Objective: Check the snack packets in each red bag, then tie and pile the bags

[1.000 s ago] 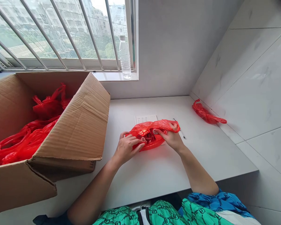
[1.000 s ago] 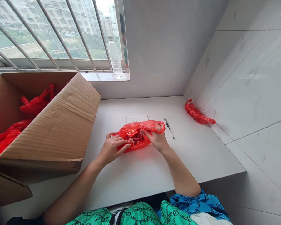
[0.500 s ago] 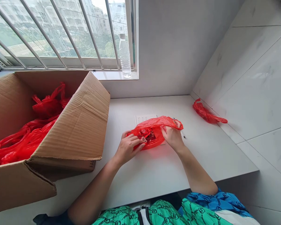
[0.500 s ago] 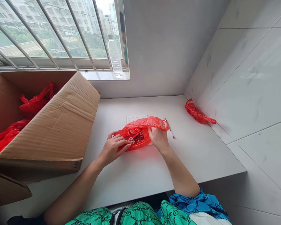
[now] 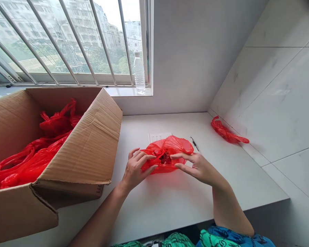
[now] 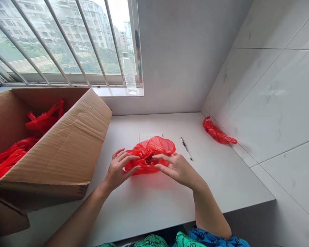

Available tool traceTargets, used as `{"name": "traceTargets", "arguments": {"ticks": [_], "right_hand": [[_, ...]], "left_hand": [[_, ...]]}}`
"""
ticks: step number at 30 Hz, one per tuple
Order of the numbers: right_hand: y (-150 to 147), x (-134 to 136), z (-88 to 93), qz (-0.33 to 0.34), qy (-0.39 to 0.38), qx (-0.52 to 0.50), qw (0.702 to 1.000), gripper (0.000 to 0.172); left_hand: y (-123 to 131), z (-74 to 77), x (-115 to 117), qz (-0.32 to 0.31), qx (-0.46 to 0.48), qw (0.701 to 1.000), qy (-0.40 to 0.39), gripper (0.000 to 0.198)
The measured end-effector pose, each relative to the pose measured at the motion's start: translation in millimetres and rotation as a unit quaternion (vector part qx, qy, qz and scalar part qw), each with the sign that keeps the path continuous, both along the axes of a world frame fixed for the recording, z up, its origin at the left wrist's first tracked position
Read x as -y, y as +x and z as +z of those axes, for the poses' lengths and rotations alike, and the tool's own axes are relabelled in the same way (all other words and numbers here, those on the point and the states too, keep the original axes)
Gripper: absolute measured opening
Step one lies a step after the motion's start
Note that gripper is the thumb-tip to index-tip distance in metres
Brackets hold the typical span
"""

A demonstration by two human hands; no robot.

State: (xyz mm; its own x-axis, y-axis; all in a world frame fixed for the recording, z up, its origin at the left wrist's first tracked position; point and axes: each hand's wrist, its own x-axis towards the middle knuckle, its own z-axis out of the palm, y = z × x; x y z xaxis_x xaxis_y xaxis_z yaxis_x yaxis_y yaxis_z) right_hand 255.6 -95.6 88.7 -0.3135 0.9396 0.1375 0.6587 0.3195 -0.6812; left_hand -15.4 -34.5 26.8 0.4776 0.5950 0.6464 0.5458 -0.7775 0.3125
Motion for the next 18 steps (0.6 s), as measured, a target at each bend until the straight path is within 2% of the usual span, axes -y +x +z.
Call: {"name": "traceTargets", "arguments": {"ticks": [2,4,6,8,10,11,15,18], "right_hand": [[13,12,12.1,0.029,0.007,-0.067,0.997,0.023],[24,18,16.5,-0.033,0.075,-0.092,0.992,0.020],[31,17,15.4,-0.124,0.153,-0.054,0.979,0.020],[33,13,12.8,-0.164,0.203,0.008,0.965,0.039],[31,6,12.5,-0.145,0.227,0.054,0.962,0.052],[30,2,14.0,-0.127,0.237,0.066,0.961,0.050],[22,-18,33.2,-0.070,0.287,0.042,0.954,0.011],[18,-34,54.7,-0.038,0.274,-0.093,0.957,0.007]], "left_hand": [[-4,2.0,3,0.008,0.004,1.000,-0.014,0.016],[-8,4.4,8,0.020,0.017,0.998,-0.053,0.015],[-11,6.7,14,0.033,0.031,0.994,-0.103,0.012],[-13,9.2,21,0.047,0.042,0.989,-0.137,0.010],[-14,13.2,28,0.059,0.057,0.985,-0.152,0.008],[-14,16.2,30,0.063,0.067,0.982,-0.162,0.006],[-12,38.8,32,0.074,0.151,0.959,-0.230,0.012],[-6,66.0,23,0.053,0.302,0.923,-0.234,0.018]]}}
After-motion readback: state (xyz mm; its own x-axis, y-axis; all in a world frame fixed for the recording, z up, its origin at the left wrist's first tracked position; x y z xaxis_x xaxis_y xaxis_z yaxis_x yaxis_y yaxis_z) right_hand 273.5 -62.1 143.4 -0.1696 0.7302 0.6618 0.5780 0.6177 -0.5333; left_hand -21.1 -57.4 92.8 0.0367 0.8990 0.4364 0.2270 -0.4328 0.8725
